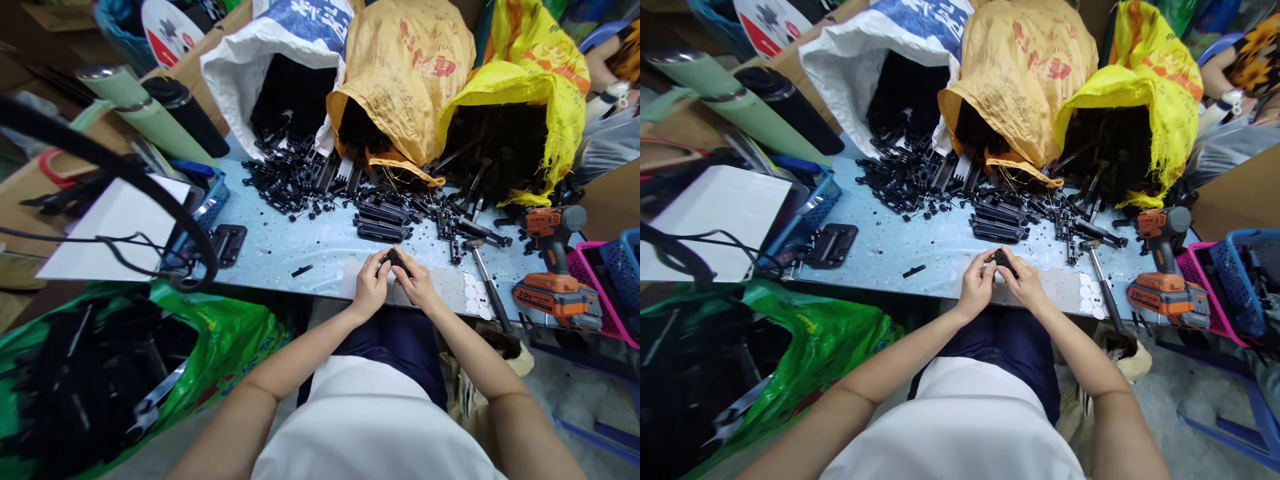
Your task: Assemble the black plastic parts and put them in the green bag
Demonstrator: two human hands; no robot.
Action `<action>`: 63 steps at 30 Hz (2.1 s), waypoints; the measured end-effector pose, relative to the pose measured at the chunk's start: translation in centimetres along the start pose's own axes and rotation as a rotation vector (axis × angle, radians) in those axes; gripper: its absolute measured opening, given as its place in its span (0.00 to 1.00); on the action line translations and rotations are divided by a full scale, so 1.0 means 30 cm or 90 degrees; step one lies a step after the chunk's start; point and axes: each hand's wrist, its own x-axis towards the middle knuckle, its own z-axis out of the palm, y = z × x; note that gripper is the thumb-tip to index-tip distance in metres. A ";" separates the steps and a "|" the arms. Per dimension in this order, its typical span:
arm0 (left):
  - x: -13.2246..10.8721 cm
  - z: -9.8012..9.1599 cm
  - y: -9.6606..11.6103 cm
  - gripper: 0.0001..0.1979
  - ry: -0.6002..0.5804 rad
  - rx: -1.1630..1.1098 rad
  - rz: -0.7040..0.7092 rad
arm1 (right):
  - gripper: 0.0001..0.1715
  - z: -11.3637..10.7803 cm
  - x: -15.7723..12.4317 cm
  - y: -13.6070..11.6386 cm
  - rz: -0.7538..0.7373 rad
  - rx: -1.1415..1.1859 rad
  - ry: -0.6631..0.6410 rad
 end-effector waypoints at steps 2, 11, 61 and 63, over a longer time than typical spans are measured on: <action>-0.035 0.008 -0.027 0.18 -0.032 0.071 -0.092 | 0.26 -0.028 0.024 0.065 0.023 -0.092 -0.095; 0.069 -0.045 -0.006 0.20 -0.505 0.399 0.226 | 0.11 -0.426 0.149 0.433 0.227 -0.445 -0.005; 0.485 -0.102 -0.269 0.18 -0.167 0.536 -0.223 | 0.20 -0.199 0.005 0.231 -0.016 -0.373 -0.125; 0.433 -0.121 -0.254 0.16 -0.125 0.505 -0.180 | 0.18 -0.201 0.104 0.256 0.061 -0.406 -0.101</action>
